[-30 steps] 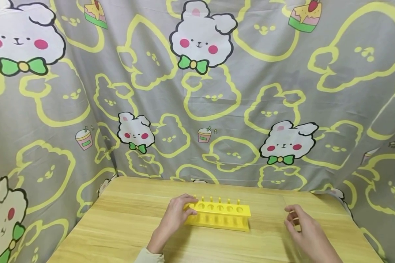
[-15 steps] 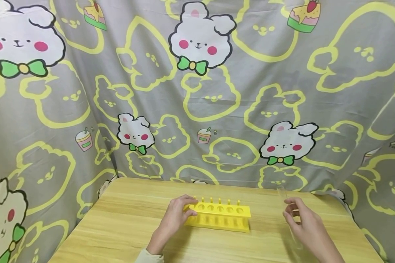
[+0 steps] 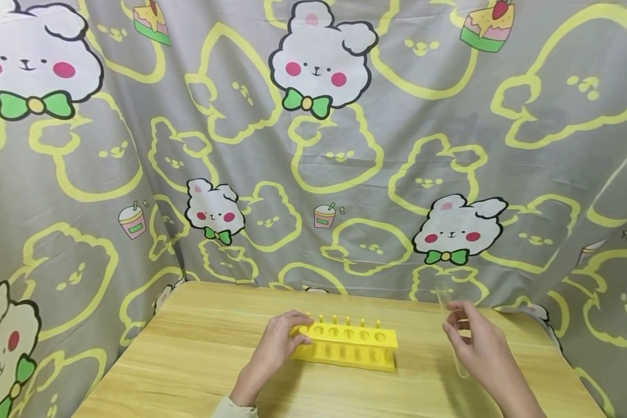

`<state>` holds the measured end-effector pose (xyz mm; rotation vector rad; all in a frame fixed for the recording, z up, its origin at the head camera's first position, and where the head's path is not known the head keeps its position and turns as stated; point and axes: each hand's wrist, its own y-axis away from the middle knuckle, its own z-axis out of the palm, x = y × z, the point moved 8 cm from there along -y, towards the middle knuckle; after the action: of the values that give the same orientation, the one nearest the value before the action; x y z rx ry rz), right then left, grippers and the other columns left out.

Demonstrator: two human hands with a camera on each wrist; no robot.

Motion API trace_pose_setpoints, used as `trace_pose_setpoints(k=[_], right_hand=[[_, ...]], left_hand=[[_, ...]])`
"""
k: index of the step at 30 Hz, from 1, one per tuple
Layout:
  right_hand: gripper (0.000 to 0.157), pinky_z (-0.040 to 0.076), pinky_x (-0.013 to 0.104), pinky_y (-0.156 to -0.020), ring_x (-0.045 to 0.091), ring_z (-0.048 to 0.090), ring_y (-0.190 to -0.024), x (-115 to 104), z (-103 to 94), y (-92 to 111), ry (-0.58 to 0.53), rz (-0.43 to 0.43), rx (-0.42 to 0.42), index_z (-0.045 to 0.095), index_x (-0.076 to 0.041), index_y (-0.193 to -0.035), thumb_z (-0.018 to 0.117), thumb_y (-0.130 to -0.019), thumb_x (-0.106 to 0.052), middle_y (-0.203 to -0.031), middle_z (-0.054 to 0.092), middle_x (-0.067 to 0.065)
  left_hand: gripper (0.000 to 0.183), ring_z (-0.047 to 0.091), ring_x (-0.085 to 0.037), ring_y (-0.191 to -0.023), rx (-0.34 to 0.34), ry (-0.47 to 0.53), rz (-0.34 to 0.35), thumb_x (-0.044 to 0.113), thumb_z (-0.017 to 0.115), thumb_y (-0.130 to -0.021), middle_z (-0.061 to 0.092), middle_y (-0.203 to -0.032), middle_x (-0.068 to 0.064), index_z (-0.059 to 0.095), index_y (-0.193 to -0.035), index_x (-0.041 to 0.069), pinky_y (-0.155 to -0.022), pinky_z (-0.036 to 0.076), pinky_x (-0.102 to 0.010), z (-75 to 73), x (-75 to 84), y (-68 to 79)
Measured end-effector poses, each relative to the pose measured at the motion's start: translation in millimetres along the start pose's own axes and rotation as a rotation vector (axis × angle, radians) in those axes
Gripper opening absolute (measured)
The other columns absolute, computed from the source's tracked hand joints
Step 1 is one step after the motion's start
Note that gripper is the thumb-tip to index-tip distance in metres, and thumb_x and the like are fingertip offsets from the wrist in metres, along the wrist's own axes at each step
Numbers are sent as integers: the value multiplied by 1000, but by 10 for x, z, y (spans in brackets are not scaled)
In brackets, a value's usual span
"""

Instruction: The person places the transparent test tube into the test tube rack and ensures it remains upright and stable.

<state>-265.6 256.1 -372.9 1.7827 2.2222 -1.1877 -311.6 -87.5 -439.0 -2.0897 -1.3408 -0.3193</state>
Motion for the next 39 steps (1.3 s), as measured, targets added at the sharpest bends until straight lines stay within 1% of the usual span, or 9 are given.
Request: trace_pose_setpoints(k=[2, 9, 15, 19, 22, 24, 27, 32, 39], right_hand=[[27, 57, 24, -57, 14, 63, -82, -20, -13, -25, 2, 3, 0, 56, -7, -110, 69, -85, -7, -85, 60, -1], [29, 57, 25, -58, 9, 61, -83, -64, -34, -68, 7, 14, 19, 56, -7, -112, 69, -86, -8, -86, 61, 0], [31, 58, 31, -62, 22, 63, -89, -107, -16, -99, -25, 33, 21, 54, -9, -116, 67, -89, -12, -92, 61, 3], [29, 56, 19, -62, 14, 62, -89, -126, -41, -104, -43, 46, 46, 53, -11, -115, 66, -90, -14, -95, 62, 4], [30, 51, 9, -63, 10, 62, -88, -137, -65, -108, -50, 49, 85, 54, -10, -115, 67, -89, -15, -95, 61, 4], [30, 48, 5, -63, 11, 62, -87, -139, -77, -109, -58, 54, 112, 54, -9, -115, 68, -89, -14, -94, 61, 4], [31, 47, 4, -64, 1, 60, -87, -137, -92, -110, -70, 63, 145, 55, -9, -115, 69, -88, -14, -93, 62, 3], [35, 47, 3, -64, -18, 50, -88, -148, -112, -105, -105, 74, 192, 57, -10, -119, 70, -86, -13, -95, 64, 2], [39, 47, 3, -66, -15, 54, -88, -212, -121, -89, -163, 56, 271, 58, -10, -121, 72, -84, -9, -94, 62, -1]], left_hand=[[35, 62, -23, -105, 5, 2, 3, 16, 78, -72, 66, -113, -6, 72, -106, 10, -89, 52, -30, -4, 7, 4], [35, 63, -24, -103, 16, 9, 15, 14, 80, -71, 67, -112, -7, 72, -105, 9, -89, 52, -32, -11, 31, 26], [36, 63, -24, -104, 11, 9, 8, 14, 80, -71, 66, -113, -7, 72, -106, 9, -90, 51, -32, -4, 17, 20], [36, 63, -24, -104, 11, -2, 10, 15, 80, -71, 66, -113, -7, 72, -106, 9, -91, 51, -33, 5, 21, 21], [36, 63, -24, -103, 14, -8, 9, 14, 79, -71, 66, -112, -7, 72, -106, 9, -90, 52, -33, 7, 19, 19], [36, 63, -24, -103, 13, -6, 4, 14, 79, -71, 66, -112, -6, 72, -106, 10, -90, 52, -33, 9, 13, 14], [36, 63, -24, -103, 14, -4, 10, 14, 79, -71, 67, -112, -6, 72, -106, 9, -90, 52, -32, 12, 14, 9], [36, 64, -23, -102, 20, -5, 19, 14, 79, -71, 67, -110, -6, 72, -105, 10, -89, 52, -31, 5, 20, 7], [37, 63, -23, -102, 22, -16, 20, 15, 80, -70, 67, -110, -6, 72, -106, 9, -90, 52, -32, 0, 21, -4]])
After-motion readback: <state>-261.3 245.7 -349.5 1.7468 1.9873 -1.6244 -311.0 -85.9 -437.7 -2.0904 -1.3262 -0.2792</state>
